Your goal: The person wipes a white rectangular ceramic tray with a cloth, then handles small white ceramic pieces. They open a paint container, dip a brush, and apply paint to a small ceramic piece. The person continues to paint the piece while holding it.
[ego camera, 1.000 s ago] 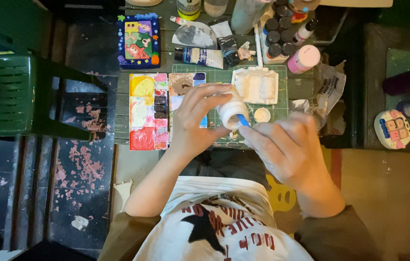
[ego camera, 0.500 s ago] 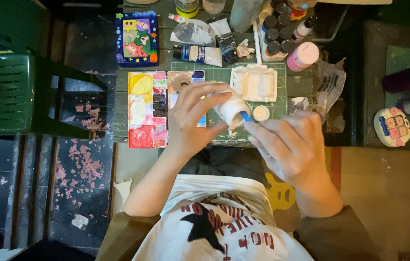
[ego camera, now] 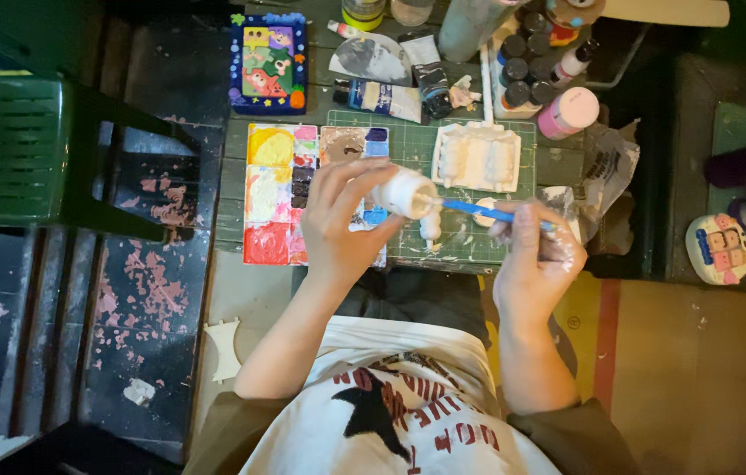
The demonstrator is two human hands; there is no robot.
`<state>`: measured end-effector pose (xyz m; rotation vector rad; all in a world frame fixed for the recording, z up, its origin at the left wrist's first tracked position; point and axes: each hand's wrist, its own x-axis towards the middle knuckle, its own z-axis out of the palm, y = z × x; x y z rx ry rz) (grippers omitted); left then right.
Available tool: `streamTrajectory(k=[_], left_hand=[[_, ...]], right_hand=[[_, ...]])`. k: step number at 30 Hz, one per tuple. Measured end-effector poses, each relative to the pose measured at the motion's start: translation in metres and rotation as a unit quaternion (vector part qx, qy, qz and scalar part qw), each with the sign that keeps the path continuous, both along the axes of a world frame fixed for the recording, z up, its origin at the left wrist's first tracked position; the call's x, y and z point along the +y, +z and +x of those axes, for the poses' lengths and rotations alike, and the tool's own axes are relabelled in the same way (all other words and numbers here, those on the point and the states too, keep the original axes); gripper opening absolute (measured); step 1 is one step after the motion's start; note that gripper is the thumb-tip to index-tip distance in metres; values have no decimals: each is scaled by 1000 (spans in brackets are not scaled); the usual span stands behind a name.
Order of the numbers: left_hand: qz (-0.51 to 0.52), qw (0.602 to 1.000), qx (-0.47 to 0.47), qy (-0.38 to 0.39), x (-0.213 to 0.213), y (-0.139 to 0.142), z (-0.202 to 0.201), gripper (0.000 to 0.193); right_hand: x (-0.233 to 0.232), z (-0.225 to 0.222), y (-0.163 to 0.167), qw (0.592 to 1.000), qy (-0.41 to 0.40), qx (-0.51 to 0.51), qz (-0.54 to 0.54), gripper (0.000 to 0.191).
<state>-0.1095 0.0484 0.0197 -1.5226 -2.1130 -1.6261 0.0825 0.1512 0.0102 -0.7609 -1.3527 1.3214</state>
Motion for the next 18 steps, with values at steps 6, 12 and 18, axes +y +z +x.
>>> streamTrajectory(k=[6, 12, 18], left_hand=[[-2, 997, -80, 9, -4, -12, 1, 57], [29, 996, -81, 2, -7, -18, 1, 57], [83, 994, -71, -31, -6, -18, 1, 53]], right_hand=[[6, 0, -3, 998, 7, 59, -37, 12], [-10, -5, 40, 904, 28, -210, 370, 9], [-10, -23, 85, 775, 170, -326, 514, 36]])
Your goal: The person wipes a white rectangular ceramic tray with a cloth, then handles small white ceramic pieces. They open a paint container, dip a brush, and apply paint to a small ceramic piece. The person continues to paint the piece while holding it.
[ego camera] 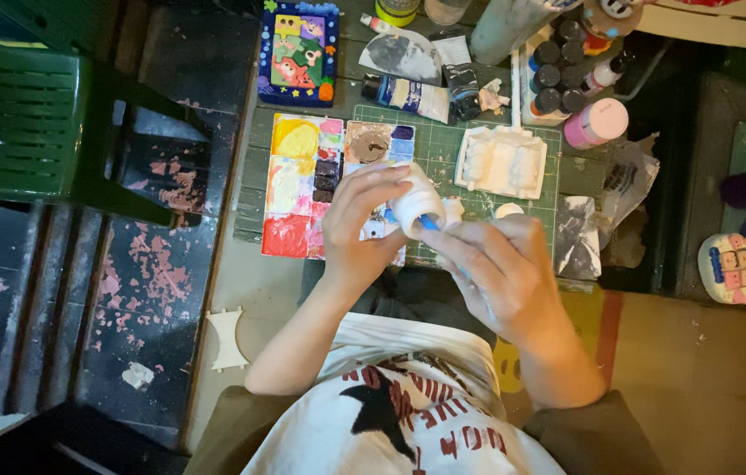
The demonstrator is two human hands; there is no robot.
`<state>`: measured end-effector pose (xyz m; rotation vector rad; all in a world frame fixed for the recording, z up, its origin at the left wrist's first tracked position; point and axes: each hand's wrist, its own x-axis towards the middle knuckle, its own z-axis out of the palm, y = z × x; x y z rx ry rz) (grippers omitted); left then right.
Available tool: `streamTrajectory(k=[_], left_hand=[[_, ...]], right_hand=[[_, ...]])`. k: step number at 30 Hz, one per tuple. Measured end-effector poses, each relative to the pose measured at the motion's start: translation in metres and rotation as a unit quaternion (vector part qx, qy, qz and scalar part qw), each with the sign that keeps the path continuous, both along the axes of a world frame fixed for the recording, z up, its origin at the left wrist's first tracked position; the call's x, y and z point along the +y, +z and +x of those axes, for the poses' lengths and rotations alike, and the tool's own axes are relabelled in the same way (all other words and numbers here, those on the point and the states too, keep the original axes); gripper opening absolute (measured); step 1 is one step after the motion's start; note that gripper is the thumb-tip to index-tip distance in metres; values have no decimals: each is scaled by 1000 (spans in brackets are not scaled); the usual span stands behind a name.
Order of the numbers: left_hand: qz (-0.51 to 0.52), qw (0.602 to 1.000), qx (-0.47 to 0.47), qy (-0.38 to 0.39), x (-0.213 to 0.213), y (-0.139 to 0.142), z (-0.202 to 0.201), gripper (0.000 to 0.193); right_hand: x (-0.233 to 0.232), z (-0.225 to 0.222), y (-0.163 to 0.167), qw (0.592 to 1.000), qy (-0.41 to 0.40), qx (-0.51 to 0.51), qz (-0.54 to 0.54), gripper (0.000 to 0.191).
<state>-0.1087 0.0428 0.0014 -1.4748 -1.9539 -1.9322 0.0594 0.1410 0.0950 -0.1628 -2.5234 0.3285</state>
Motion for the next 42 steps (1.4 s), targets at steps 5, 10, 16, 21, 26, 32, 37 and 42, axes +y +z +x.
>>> streamTrajectory(k=[5, 10, 16, 21, 26, 32, 37, 42], left_hand=[[-14, 1000, 18, 16, -3, 3, -2, 55], [-7, 1000, 20, 7, -3, 5, -3, 56], [-10, 1000, 21, 6, -2, 4, -1, 56], [-1, 1000, 21, 10, -2, 4, -1, 56], [16, 997, 68, 43, 1, 0, 2, 56], [26, 992, 105, 65, 5, -10, 9, 58], [13, 991, 97, 96, 8, -13, 9, 58], [11, 992, 46, 117, 2, -12, 1, 62]], right_hand=[[4, 0, 16, 1000, 5, -18, -2, 38], [2, -2, 15, 999, 26, -25, -13, 38], [3, 0, 17, 998, 41, -41, 6, 39], [2, 4, 13, 997, -8, -17, 75, 43], [-3, 7, -5, 1000, -16, -4, 12, 41], [-19, 10, -37, 956, -76, 118, -258, 14], [-28, 10, -73, 814, -142, 241, -510, 23], [-15, 20, -92, 737, -111, 364, -558, 14]])
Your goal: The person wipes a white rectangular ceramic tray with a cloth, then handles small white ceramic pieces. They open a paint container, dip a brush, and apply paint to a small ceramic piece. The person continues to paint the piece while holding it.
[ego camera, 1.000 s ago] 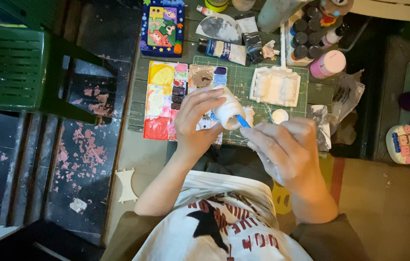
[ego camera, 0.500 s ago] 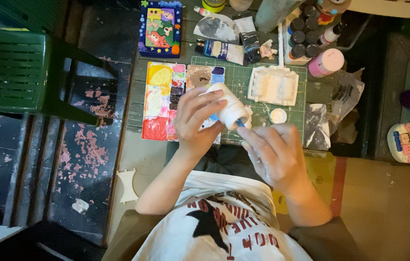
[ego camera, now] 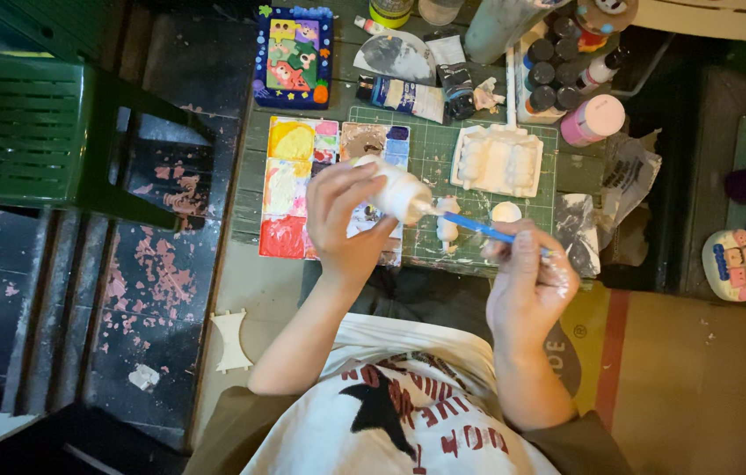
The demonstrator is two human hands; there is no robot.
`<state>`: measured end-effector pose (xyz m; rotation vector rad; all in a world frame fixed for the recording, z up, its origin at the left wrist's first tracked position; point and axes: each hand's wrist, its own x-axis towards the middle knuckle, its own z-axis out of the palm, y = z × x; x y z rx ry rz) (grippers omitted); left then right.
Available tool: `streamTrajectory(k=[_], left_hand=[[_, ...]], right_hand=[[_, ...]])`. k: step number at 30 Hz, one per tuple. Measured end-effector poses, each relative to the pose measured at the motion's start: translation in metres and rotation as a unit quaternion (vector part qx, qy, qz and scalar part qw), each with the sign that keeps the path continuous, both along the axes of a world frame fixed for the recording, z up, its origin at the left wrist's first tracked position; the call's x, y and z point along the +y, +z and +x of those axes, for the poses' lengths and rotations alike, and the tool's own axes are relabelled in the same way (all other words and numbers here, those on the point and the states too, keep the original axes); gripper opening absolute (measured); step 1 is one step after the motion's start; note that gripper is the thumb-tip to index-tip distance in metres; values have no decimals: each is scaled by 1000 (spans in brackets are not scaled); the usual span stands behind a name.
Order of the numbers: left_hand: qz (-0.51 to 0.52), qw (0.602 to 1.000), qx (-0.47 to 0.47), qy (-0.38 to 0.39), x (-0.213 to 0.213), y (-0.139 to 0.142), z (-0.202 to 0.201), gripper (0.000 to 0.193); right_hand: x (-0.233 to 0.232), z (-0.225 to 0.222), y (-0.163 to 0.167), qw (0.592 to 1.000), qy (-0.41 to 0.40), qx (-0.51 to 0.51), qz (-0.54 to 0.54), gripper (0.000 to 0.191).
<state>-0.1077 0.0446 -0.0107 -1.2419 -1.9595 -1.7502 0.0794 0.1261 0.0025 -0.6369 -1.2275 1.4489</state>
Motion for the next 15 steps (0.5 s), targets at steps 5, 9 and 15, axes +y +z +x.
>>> streamTrajectory(k=[5, 9, 15], left_hand=[[-12, 999, -29, 31, -8, -3, -4, 63], [-8, 996, -82, 34, -20, -12, -11, 60], [67, 972, -215, 61, -53, -29, -39, 58]], right_hand=[[12, 13, -7, 1000, 5, 6, 7, 15], [18, 16, -16, 1000, 13, 4, -3, 15], [38, -18, -38, 993, 21, -112, -24, 19]])
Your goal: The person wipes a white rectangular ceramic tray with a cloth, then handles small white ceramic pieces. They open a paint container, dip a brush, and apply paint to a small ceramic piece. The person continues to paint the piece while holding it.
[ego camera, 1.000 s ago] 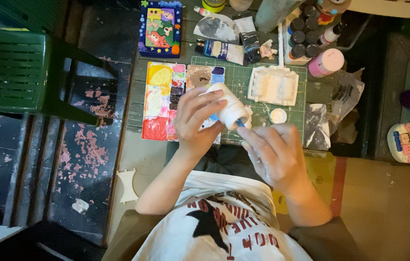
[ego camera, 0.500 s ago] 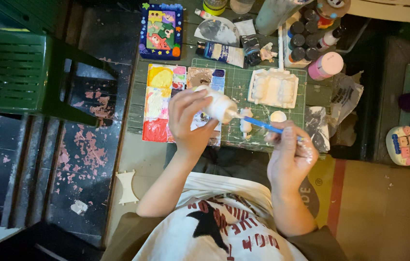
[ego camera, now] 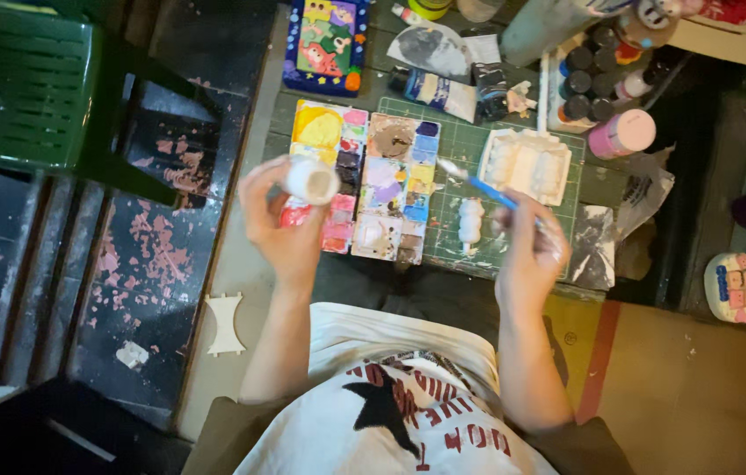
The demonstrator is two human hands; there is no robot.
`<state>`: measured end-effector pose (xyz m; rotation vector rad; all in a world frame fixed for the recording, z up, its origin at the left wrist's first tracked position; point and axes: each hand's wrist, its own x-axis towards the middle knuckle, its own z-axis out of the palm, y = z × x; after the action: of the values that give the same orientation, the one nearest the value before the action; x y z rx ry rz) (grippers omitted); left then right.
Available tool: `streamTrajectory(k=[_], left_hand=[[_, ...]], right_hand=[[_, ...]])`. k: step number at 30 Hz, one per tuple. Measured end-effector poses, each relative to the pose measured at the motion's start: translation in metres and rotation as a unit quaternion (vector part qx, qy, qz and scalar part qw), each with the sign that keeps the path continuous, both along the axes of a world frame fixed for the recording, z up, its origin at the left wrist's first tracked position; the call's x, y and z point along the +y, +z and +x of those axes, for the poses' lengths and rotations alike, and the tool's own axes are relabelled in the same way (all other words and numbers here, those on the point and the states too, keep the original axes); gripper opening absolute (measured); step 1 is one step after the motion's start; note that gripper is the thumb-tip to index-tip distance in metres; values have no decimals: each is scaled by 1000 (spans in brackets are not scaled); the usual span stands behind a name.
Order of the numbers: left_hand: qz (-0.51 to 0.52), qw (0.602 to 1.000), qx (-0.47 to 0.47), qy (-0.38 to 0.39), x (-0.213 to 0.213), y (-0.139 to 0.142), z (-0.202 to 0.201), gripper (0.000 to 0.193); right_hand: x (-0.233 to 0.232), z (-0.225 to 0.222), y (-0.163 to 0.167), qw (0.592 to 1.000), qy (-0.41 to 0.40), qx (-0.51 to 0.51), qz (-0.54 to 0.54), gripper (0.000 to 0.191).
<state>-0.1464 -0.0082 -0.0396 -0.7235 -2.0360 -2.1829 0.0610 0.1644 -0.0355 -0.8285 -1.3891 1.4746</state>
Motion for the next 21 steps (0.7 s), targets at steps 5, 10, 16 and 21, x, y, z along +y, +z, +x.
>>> streamTrajectory(k=[5, 10, 16, 21], left_hand=[[-35, 998, -7, 61, -29, -10, -12, 59], [-33, 997, -24, 68, -47, -17, -14, 56], [-31, 997, -35, 68, -56, -20, -13, 59], [-37, 996, -37, 79, -58, -20, -14, 59]], right_hand=[[5, -26, -1, 997, 51, -59, 26, 22], [14, -43, -1, 994, 41, -61, 78, 24], [36, -71, -22, 934, 77, -281, 207, 17], [41, -69, -29, 917, 72, -299, 252, 16]])
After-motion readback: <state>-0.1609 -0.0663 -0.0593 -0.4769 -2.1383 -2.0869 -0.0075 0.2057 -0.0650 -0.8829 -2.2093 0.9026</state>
